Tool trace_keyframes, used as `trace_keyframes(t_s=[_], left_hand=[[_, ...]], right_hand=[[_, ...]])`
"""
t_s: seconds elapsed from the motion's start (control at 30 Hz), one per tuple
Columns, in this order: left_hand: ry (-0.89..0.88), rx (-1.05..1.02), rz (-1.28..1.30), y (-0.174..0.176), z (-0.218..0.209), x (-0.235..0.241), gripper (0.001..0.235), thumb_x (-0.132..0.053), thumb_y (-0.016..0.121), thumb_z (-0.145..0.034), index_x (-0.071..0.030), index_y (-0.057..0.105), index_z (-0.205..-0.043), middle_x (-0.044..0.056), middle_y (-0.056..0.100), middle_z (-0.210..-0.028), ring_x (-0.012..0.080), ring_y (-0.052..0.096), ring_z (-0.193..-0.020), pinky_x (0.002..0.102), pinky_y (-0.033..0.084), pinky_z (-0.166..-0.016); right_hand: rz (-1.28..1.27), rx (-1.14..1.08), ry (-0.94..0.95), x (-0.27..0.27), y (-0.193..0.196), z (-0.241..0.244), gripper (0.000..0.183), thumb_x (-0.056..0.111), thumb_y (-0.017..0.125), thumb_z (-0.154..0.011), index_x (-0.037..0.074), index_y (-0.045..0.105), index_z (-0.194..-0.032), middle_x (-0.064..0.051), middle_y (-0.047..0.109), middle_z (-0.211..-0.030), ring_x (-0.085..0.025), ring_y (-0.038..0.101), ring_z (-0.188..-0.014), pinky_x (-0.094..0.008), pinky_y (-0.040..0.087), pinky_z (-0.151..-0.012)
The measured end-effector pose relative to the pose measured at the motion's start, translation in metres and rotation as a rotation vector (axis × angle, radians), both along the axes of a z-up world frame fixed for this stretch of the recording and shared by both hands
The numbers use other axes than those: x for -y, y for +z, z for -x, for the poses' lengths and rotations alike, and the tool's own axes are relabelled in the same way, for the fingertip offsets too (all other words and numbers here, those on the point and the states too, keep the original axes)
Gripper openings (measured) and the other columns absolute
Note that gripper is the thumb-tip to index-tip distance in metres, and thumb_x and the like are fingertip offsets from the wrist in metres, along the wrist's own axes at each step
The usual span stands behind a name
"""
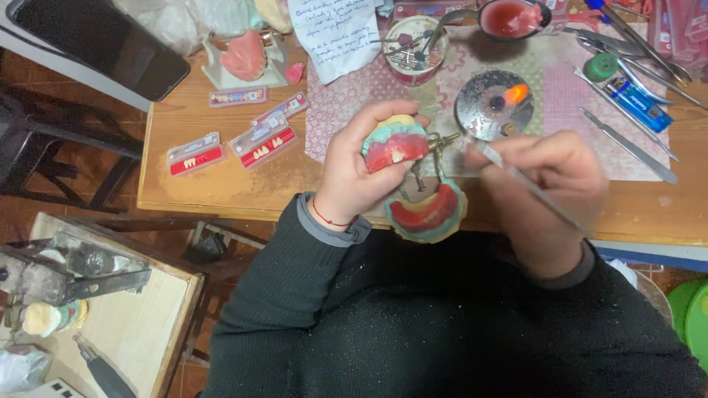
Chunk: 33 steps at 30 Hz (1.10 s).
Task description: Assembling artificial teeth onto a wax dental mold using heat and carving tools.
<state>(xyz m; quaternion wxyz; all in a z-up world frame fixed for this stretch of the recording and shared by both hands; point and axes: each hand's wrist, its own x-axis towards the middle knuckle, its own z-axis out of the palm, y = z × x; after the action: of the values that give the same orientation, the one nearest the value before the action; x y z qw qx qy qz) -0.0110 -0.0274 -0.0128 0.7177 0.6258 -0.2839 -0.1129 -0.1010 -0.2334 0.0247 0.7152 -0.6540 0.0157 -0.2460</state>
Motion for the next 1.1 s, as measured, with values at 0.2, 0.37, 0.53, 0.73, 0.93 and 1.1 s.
trace_keyframes(t_s=[0.2,0.37,0.53,0.73,0.93,1.1], left_hand=[[0.014,0.110,0.012,-0.002,0.002,-0.005,0.050,0.006,0.069,-0.091,-0.001,0.055,-0.139,0.011,0.069,-0.128,0.0139,0.066,-0.120,0.028,0.053,-0.108],[-0.001,0.081,0.044,0.000,0.003,-0.009,0.050,0.005,0.069,-0.092,-0.001,0.055,-0.140,0.010,0.069,-0.129,0.0137,0.066,-0.120,0.028,0.053,-0.108],[-0.012,0.110,0.046,0.000,0.002,-0.014,0.054,0.003,0.066,-0.088,-0.001,0.054,-0.141,0.010,0.069,-0.129,0.0140,0.066,-0.120,0.028,0.052,-0.110],[0.005,0.175,-0.006,0.003,0.001,-0.017,0.054,0.000,0.068,-0.088,-0.003,0.056,-0.141,0.009,0.070,-0.129,0.0149,0.067,-0.121,0.028,0.053,-0.110],[0.009,0.241,-0.050,0.004,0.000,-0.018,0.055,-0.005,0.072,-0.088,-0.005,0.056,-0.141,0.010,0.070,-0.129,0.0188,0.069,-0.122,0.030,0.054,-0.110],[0.023,0.295,-0.065,0.004,0.000,-0.018,0.056,-0.009,0.078,-0.089,-0.007,0.056,-0.140,0.010,0.069,-0.129,0.0207,0.070,-0.123,0.030,0.054,-0.109]], right_hand=[[0.084,0.144,0.346,-0.019,0.009,0.007,0.028,-0.017,0.066,-0.098,0.004,0.047,-0.096,-0.010,0.065,-0.092,-0.017,0.065,-0.088,-0.039,0.058,-0.104],[0.272,0.173,0.344,-0.027,0.022,0.008,0.027,-0.013,0.068,-0.089,0.006,0.049,-0.089,-0.007,0.061,-0.089,-0.012,0.058,-0.073,-0.045,0.059,-0.108],[0.373,0.225,0.320,-0.032,0.021,0.008,0.026,-0.013,0.069,-0.090,0.005,0.050,-0.090,-0.009,0.062,-0.085,-0.014,0.059,-0.073,-0.044,0.059,-0.106],[0.422,0.237,0.270,-0.039,0.026,0.007,0.025,-0.013,0.070,-0.087,0.005,0.052,-0.088,-0.009,0.062,-0.089,-0.016,0.060,-0.075,-0.046,0.061,-0.101],[0.540,0.258,0.248,-0.040,0.031,0.006,0.024,-0.012,0.072,-0.086,0.003,0.053,-0.088,-0.011,0.063,-0.088,-0.019,0.062,-0.076,-0.047,0.063,-0.098],[0.649,0.260,0.233,-0.043,0.035,0.008,0.024,-0.011,0.074,-0.086,0.003,0.055,-0.089,-0.012,0.062,-0.088,-0.021,0.063,-0.077,-0.047,0.063,-0.098]])
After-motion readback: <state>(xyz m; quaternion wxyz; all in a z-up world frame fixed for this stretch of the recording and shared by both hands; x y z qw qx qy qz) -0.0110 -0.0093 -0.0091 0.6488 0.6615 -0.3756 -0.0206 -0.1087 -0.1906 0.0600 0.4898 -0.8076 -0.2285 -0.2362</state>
